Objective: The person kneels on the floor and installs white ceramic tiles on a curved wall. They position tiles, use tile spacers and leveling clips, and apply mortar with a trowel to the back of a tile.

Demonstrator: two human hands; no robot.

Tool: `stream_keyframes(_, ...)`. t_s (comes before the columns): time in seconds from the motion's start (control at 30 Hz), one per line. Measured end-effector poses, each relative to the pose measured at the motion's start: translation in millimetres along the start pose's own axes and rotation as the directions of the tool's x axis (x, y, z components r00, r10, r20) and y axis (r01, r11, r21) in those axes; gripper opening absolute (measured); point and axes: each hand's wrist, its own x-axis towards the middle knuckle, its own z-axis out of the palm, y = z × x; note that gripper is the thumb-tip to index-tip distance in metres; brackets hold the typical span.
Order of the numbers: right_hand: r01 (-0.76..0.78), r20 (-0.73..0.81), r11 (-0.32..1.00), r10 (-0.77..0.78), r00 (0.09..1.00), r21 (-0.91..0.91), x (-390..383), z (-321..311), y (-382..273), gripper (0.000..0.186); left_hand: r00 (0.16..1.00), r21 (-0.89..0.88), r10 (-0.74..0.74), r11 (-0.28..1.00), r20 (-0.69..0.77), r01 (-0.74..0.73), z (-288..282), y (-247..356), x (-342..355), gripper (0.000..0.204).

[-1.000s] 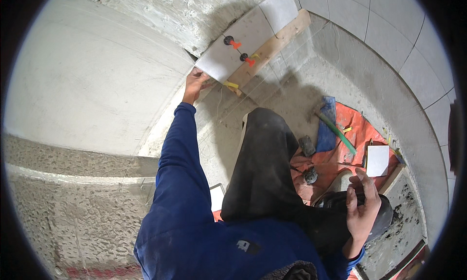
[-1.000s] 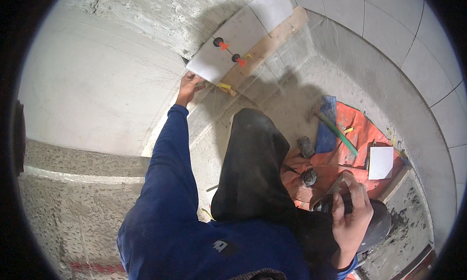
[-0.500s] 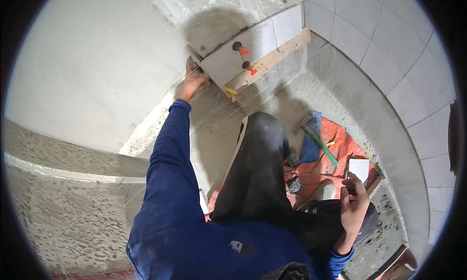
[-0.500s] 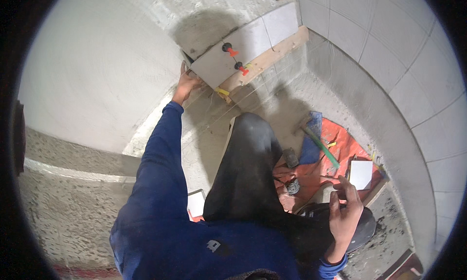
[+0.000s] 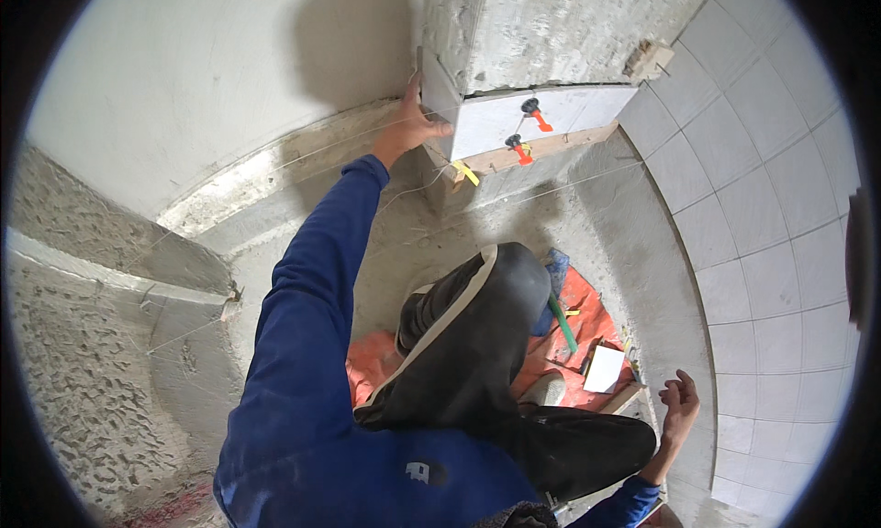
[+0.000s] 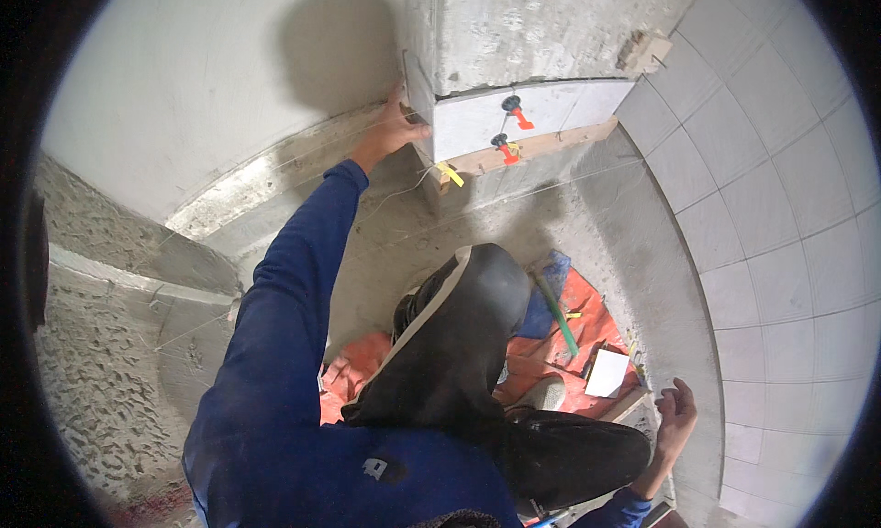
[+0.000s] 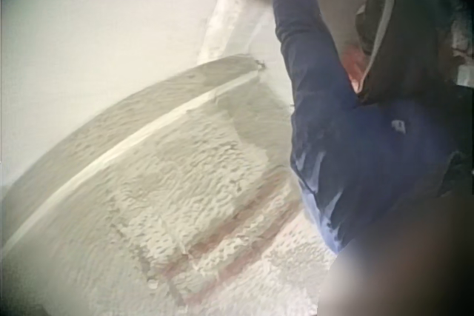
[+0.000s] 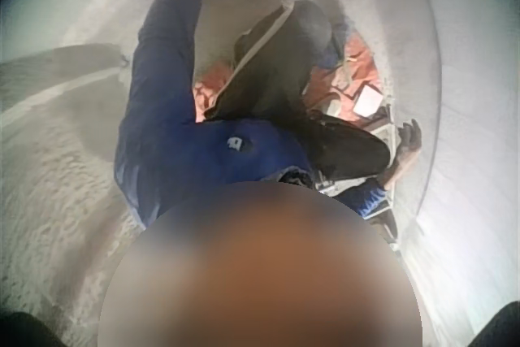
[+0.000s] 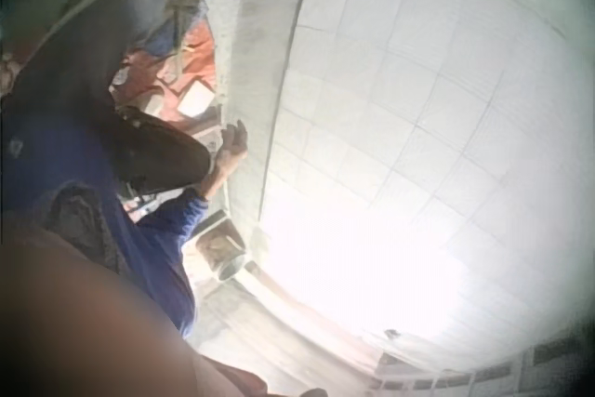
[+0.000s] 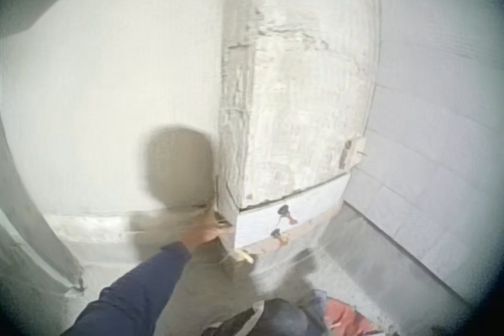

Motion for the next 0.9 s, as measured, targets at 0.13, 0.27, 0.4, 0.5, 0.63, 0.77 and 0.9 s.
stream_keyframes(0.13,-0.164,-0.043,0.947,0.158,0.986,-0.277,27,-21,44,0.038,0.998,-0.295,-0.065,0.953,0.01,0.065,9,-3,2,0.141)
stream_keyframes(0.27,-0.263,0.248,0.953,0.294,0.923,-0.151,28,-10,78,0.042,0.998,-0.305,-0.041,0.952,-0.043,0.026,12,-1,2,0.15)
stream_keyframes(0.4,-0.455,0.289,0.877,0.48,0.828,-0.154,25,-10,76,0.041,0.997,-0.186,-0.072,0.98,-0.019,0.067,7,6,1,0.152)
stream_keyframes(0.5,-0.49,0.262,0.861,0.509,0.82,-0.138,22,-10,73,0.042,0.995,-0.166,-0.095,0.982,-0.01,0.092,2,9,0,0.153)
stream_keyframes(0.63,-0.509,0.229,0.841,0.54,0.81,-0.18,17,-14,74,0.042,0.989,-0.104,-0.148,0.983,0.008,0.148,3,8,-1,0.146)
stream_keyframes(0.77,-0.499,0.242,0.846,0.532,0.811,-0.186,15,-24,82,0.04,0.994,-0.15,-0.111,0.983,-0.015,0.108,7,1,3,0.146)
stream_keyframes(0.9,-0.531,0.212,0.828,0.56,0.801,-0.18,14,-30,92,0.038,0.996,-0.218,-0.076,0.974,-0.043,0.065,10,-4,2,0.145)
